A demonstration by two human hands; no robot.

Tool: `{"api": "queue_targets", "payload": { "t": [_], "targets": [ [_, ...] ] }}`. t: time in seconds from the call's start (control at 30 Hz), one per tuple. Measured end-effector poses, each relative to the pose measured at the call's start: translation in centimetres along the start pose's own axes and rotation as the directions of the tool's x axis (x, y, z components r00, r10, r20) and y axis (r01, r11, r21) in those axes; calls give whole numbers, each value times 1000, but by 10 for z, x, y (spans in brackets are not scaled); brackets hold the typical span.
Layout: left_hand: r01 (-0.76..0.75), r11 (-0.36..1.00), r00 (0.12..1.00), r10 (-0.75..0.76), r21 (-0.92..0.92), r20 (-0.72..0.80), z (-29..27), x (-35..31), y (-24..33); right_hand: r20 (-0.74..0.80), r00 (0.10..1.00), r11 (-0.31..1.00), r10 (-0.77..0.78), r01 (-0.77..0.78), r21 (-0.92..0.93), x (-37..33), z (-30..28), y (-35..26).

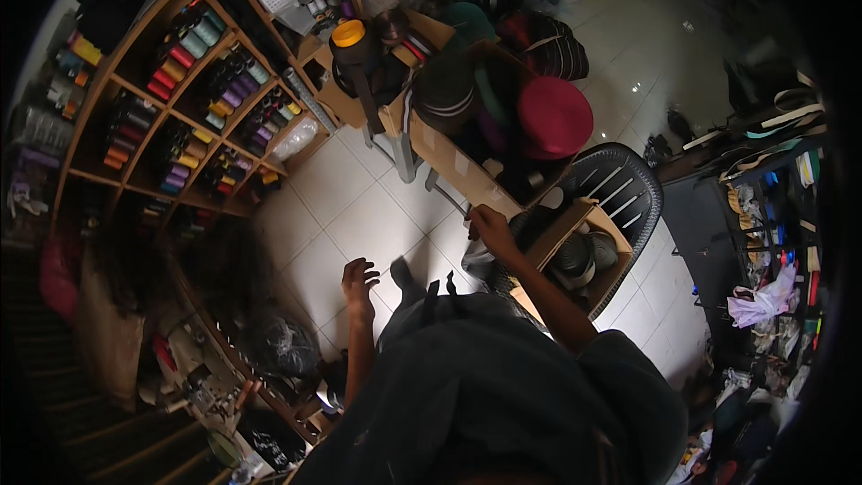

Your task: The person picks up various colored reels of ribbon from a box on a chair and places them onto shelves, organizing them by color and size.

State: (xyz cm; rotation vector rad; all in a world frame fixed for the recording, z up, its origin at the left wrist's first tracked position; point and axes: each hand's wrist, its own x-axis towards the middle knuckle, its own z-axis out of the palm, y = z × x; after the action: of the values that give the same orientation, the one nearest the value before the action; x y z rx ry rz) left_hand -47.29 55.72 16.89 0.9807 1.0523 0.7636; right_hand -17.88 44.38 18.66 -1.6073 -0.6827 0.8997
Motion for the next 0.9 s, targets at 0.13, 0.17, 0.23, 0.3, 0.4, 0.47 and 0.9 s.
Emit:
{"api": "queue_targets", "payload": {
  "t": [0.13,0.17,0.23,0.3,0.4,0.47,0.9],
  "targets": [
    [-74,959,988,33,275,150,25,74,52,-224,975,1000,5,-8,-11,23,-1,3],
    [-82,952,984,31,294,174,30,93,60,-272,962,1000,16,-15,7,28,-3,0],
    [-148,913,962,44,379,270,47,126,85,-336,942,1000,10,-5,14,38,-6,-10],
    [-254,865,931,98,432,351,67,157,98,-400,917,1000,12,-9,8,54,-14,-16],
    [-404,791,874,187,459,448,103,195,109,-447,885,989,-129,80,-128,92,-33,-36],
    [-453,760,843,194,467,502,138,208,126,-478,851,963,-216,104,-249,125,-47,-52],
    [-798,455,582,411,396,701,284,274,176,-421,895,510,-147,-296,-808,350,-97,-74]
  ]
}}
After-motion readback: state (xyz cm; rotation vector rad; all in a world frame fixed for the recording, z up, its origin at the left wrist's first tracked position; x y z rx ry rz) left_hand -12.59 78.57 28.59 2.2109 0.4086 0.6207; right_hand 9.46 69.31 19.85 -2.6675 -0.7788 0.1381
